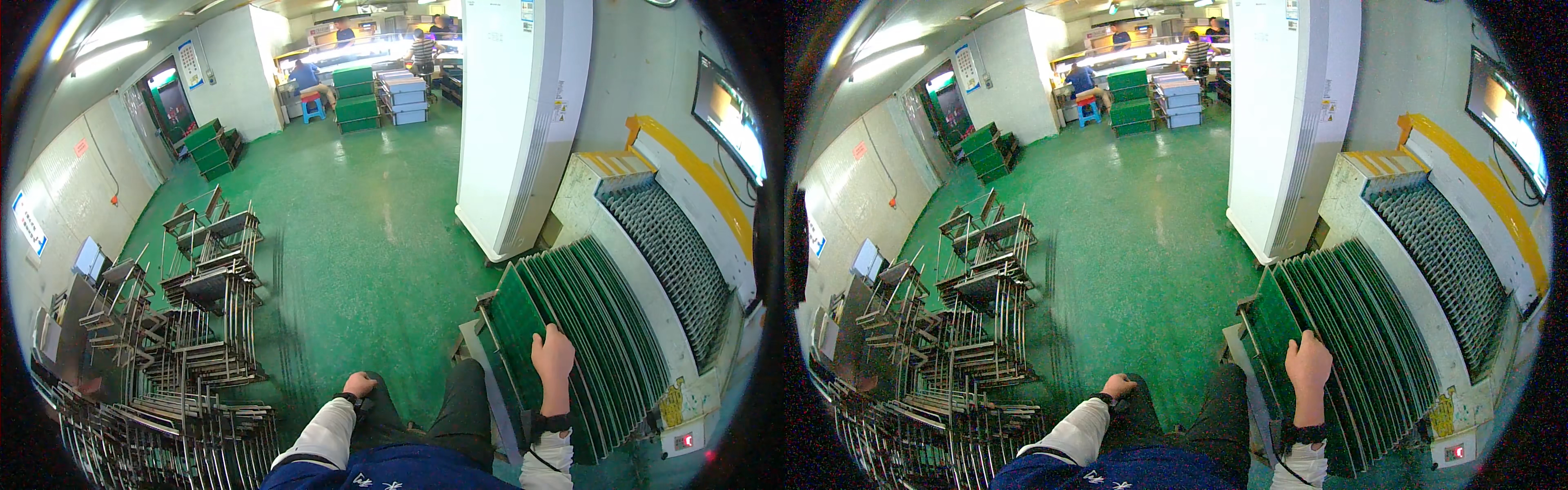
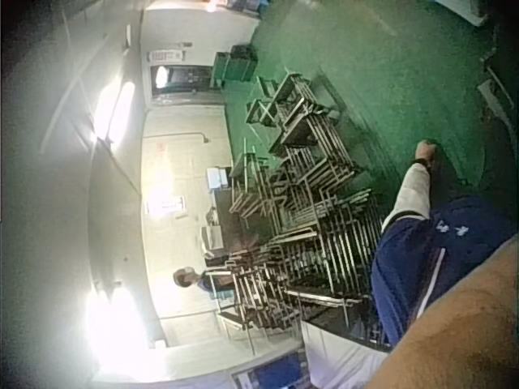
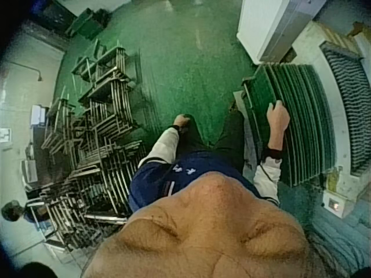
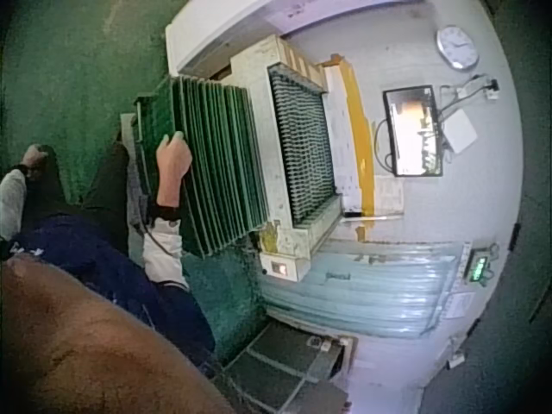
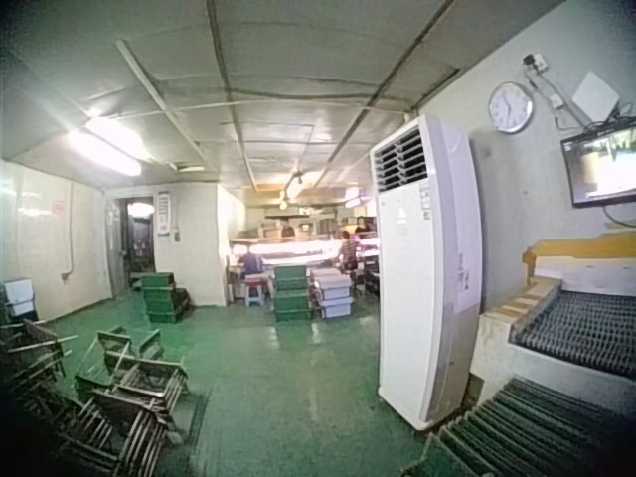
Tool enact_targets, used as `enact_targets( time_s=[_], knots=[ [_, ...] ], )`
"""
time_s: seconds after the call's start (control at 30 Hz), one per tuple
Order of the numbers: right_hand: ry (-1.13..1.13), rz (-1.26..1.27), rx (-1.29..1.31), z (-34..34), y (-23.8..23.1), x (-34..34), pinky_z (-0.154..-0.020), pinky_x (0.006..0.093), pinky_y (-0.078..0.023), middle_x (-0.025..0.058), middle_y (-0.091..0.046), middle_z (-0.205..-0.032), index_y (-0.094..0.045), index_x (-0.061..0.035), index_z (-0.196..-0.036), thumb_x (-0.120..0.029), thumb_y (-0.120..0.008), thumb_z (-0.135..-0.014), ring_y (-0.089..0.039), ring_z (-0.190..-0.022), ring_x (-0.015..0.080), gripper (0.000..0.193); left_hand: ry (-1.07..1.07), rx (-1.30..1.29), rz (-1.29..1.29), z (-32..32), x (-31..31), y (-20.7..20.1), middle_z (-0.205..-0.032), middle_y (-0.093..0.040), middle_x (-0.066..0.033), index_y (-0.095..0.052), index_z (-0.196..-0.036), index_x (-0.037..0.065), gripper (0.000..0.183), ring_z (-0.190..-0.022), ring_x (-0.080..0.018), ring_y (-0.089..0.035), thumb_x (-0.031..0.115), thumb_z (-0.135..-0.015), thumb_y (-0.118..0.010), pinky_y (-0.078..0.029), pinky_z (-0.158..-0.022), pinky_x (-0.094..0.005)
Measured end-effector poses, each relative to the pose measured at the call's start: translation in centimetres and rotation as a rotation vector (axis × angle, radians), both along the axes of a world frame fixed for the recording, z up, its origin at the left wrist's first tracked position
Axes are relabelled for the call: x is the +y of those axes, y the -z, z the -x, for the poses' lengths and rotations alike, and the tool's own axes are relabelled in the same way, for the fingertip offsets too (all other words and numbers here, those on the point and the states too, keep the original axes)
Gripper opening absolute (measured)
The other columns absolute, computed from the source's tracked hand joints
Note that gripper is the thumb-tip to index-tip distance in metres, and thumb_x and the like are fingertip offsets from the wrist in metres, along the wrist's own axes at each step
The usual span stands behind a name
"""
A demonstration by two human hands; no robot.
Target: The recorder picks up a stack of green circuit board panels and feeds them one by one into a processing machine.
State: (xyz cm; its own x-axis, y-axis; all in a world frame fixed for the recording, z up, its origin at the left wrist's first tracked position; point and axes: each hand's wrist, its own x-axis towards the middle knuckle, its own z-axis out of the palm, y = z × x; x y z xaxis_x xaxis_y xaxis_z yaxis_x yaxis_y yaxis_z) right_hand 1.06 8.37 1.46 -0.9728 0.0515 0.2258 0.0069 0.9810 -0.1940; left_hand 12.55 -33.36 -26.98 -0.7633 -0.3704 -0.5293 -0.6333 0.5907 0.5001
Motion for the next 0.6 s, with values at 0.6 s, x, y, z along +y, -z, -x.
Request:
enact_targets(
  time_s=[0.6],
  knots=[
    [-0.007, -0.018, -0.002, 0.06, 0.16, 0.17, -0.063, 0.0448, -0.048, 0.0174, -0.061, -0.074, -0.051, -0.0031, -0.085, -0.025, -0.061, -0.082, -0.062, -0.072, 0.0343, 0.025, 0.008, -0.016, 0.036, 0.22, 0.18, 0.22, -0.096, -0.066, -0.0168, -0.067, -0.092, 0.004, 0.038, -0.093, -0.0311, -0.062, 0.035, -0.069, -0.064, -0.048, -0.082, -0.0385]
  ],
)
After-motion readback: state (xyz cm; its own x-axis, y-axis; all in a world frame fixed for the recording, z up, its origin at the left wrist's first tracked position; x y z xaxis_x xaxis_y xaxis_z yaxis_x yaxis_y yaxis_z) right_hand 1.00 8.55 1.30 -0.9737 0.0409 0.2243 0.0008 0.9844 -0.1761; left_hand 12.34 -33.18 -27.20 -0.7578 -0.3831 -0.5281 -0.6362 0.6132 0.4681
